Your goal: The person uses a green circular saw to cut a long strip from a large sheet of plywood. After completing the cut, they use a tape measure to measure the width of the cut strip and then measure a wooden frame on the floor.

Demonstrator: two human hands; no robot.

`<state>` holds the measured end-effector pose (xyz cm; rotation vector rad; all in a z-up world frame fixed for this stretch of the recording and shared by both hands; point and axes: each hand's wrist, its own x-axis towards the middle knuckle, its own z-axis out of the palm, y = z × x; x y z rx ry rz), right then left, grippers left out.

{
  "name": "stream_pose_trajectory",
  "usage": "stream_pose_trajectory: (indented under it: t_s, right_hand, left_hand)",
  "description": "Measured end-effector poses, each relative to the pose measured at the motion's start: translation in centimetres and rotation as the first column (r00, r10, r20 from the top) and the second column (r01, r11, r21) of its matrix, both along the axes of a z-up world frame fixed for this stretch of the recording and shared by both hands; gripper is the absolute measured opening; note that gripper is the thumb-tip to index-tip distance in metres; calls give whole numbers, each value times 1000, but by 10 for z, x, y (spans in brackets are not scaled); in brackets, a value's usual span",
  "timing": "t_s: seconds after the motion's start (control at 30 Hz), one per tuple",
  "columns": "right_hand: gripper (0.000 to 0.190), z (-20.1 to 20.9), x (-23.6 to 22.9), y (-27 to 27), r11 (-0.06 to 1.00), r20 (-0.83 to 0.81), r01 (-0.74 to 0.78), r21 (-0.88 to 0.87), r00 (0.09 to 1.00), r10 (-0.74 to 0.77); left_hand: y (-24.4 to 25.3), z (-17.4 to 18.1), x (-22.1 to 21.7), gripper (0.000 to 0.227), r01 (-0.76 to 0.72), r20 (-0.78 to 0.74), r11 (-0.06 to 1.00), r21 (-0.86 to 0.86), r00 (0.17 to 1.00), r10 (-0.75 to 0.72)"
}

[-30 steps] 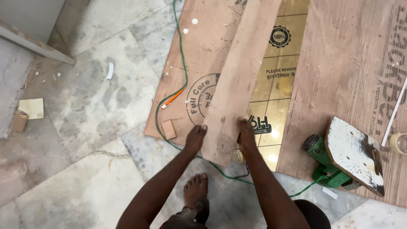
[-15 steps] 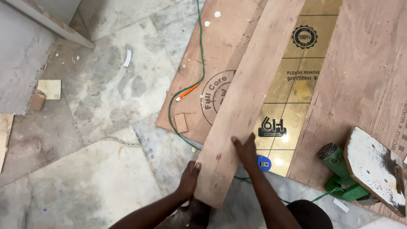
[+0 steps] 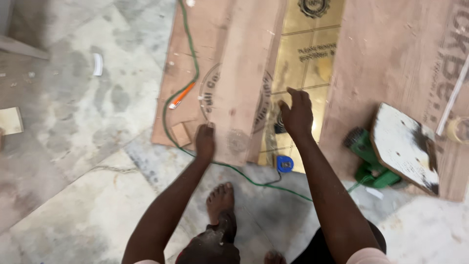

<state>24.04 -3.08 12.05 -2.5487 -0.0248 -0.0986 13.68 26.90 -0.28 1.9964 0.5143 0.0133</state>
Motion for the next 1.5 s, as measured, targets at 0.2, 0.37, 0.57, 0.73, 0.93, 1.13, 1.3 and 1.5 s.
stream_pose_trajectory:
  t_s: [0.2,0.37,0.57,0.73,0.93,1.13,1.3,1.5]
  right_hand:
    - [55,-31,-127,-68,904,-195,315,-288,905,-378]
    - [70,-38,-159,-29,962,-213,77,-263,967,-136]
    - [46,-73,-162,-35,969,-433,243,-47,869,-239]
    - [31,-77,-187,-30,851,-430,276,446,900,-67]
    - [36,-39,-191,-48,942,-309,336,11,897,-317]
    - [61,-45,-198,-71,866,-263,344,-362,854,-449]
    - [67,-71,-189,-74,798,-361,514,-314,713,-601]
    - [65,-88,-175,-103,787,-457,596,-158,663,-593]
  left_hand:
    - [16,65,1,39,98,120,829,551,974,-195]
    - [-69,29,-2,41,406,98,911,69,906,-411]
    - [-158,31,-60,60,405,-215,762,-506,796,-566]
    - [-163,38,-59,75,139,-429,780,-611,769,-473]
    - [-177,52,-75,56,596,-430,803,-3,724,-540]
    - [-175,68,-72,45,689,-148,722,-60,709,-689]
    - [-180,44,-35,30,398,-142,744,-537,827,-545]
    - [-193,38,-32,65,678,107,733,-64,734,-670]
